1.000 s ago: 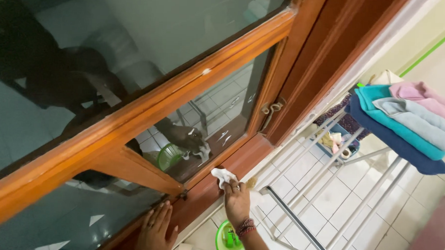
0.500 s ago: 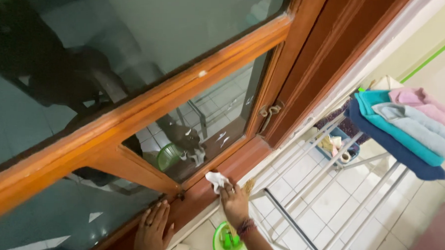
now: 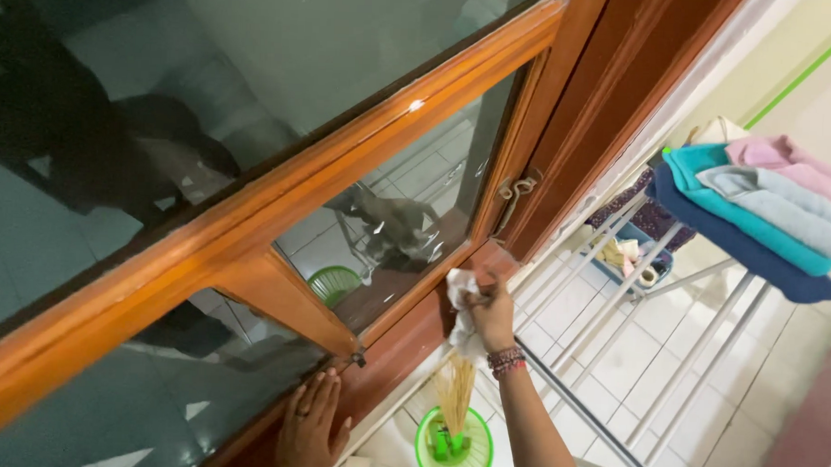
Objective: Wiping and cleaning the glass panes and wooden frames of a window using a white cloth.
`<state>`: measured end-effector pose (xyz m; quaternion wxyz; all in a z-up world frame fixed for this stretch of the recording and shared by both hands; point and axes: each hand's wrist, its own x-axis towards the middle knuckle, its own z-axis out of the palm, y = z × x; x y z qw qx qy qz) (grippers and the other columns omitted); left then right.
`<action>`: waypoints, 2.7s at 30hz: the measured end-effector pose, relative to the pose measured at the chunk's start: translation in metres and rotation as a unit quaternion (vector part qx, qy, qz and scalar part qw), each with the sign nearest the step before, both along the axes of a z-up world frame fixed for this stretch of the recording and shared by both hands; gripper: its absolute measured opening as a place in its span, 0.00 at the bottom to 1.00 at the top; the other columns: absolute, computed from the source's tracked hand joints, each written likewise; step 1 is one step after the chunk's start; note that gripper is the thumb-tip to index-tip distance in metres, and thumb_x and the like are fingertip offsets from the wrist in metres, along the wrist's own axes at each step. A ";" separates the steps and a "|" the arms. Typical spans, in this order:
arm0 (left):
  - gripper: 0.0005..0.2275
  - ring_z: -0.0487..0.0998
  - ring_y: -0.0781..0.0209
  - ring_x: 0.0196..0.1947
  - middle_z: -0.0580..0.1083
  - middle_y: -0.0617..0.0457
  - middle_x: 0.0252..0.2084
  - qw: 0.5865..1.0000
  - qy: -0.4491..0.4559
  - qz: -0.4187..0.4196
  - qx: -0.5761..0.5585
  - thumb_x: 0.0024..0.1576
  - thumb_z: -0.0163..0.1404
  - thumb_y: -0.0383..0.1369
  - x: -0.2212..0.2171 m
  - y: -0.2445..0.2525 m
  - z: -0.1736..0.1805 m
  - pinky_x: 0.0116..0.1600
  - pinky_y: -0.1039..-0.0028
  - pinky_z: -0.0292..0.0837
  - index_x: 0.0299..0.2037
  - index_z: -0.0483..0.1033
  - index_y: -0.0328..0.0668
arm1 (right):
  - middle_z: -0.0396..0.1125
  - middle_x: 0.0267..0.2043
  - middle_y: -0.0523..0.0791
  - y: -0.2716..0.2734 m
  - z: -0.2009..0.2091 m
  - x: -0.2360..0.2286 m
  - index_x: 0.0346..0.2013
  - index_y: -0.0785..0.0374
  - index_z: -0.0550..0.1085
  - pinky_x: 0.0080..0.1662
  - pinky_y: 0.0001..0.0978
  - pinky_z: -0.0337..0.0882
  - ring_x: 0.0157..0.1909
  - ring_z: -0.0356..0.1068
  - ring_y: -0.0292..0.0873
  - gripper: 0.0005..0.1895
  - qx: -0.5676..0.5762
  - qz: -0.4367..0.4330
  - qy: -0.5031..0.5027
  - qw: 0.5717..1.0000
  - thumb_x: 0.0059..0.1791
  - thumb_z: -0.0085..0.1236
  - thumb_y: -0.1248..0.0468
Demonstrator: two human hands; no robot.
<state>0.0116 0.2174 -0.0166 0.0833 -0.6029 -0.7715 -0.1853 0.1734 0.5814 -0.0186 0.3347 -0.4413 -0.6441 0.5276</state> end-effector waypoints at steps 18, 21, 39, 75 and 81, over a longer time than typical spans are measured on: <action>0.30 0.55 0.47 0.72 0.57 0.40 0.72 0.998 0.004 -0.049 0.041 0.57 0.44 0.46 -0.010 -0.002 -0.015 0.71 0.52 0.47 0.66 0.61 0.32 | 0.72 0.56 0.49 -0.194 -0.046 -0.033 0.61 0.68 0.71 0.60 0.48 0.66 0.59 0.68 0.50 0.29 0.403 0.024 -0.210 0.890 0.43 0.52 0.72; 0.29 0.54 0.47 0.74 0.57 0.41 0.73 0.990 0.002 -0.135 0.038 0.60 0.44 0.47 -0.023 -0.005 -0.044 0.72 0.54 0.47 0.67 0.61 0.35 | 0.69 0.60 0.54 -0.233 -0.034 -0.019 0.57 0.71 0.72 0.57 0.48 0.65 0.60 0.66 0.54 0.27 0.451 0.012 -0.200 0.870 0.42 0.55 0.70; 0.35 0.51 0.48 0.75 0.52 0.40 0.75 0.969 -0.045 -0.231 -0.075 0.65 0.35 0.55 -0.040 0.001 -0.081 0.74 0.57 0.41 0.71 0.53 0.31 | 0.65 0.63 0.55 -0.234 -0.031 -0.010 0.53 0.63 0.77 0.55 0.52 0.66 0.58 0.63 0.60 0.34 0.326 0.010 -0.184 0.927 0.31 0.63 0.70; 0.40 0.47 0.47 0.76 0.50 0.42 0.76 0.967 -0.041 -0.234 -0.087 0.61 0.31 0.63 -0.042 0.001 -0.088 0.73 0.54 0.38 0.73 0.50 0.34 | 0.70 0.45 0.53 -0.265 -0.012 -0.023 0.52 0.67 0.74 0.42 0.48 0.72 0.42 0.72 0.55 0.15 0.255 0.013 -0.168 0.952 0.50 0.57 0.69; 0.39 0.47 0.47 0.76 0.51 0.42 0.75 0.962 -0.011 -0.260 -0.079 0.62 0.32 0.63 -0.054 -0.003 -0.126 0.73 0.52 0.36 0.72 0.51 0.36 | 0.66 0.45 0.55 -0.239 -0.013 -0.007 0.53 0.71 0.74 0.42 0.48 0.73 0.42 0.69 0.58 0.26 0.360 0.063 -0.157 0.917 0.41 0.64 0.64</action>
